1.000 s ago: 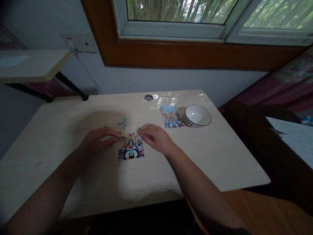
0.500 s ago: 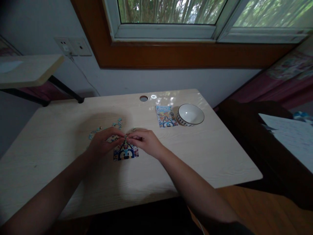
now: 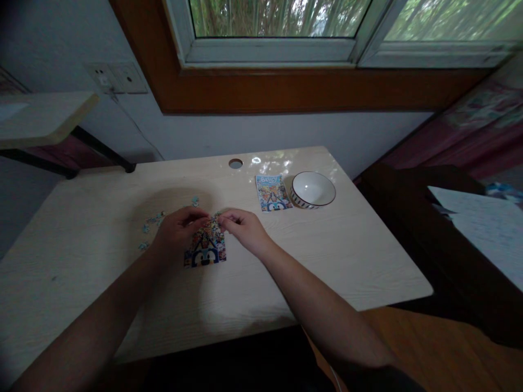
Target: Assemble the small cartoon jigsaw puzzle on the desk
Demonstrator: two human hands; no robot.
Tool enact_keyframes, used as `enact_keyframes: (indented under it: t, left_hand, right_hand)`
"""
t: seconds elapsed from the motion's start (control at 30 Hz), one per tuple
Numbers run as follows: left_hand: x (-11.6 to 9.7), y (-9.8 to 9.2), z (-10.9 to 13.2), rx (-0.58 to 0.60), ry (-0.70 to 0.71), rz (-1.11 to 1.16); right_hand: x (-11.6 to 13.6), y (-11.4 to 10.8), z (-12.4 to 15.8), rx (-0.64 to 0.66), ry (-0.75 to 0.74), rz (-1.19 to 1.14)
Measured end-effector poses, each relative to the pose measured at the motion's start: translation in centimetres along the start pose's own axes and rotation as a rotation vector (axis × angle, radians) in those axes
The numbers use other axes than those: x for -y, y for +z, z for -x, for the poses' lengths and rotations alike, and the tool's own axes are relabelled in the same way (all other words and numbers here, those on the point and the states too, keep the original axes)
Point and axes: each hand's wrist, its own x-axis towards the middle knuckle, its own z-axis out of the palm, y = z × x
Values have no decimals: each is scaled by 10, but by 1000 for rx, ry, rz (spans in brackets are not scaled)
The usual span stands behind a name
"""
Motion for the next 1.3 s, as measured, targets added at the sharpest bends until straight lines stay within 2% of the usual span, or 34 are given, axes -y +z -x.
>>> enact_keyframes:
  t: [0.2, 0.33, 0.47, 0.87, 1.3]
  left_hand:
    - [9, -18, 3, 17, 307, -265]
    - [17, -23, 6, 176, 446, -369]
    - [17, -22, 7, 251, 447, -387]
    - [14, -18, 9, 295, 457, -422]
    - [15, -18, 9, 304, 442, -410]
  right_hand:
    - [-2, -10, -2, -23, -47, 181]
    - [-1, -20, -2, 71, -32, 263]
    - [-3, -21, -3, 102, -20, 326]
    - [4, -14, -2, 133, -75, 586]
    - [-1, -14, -3, 101, -101, 532]
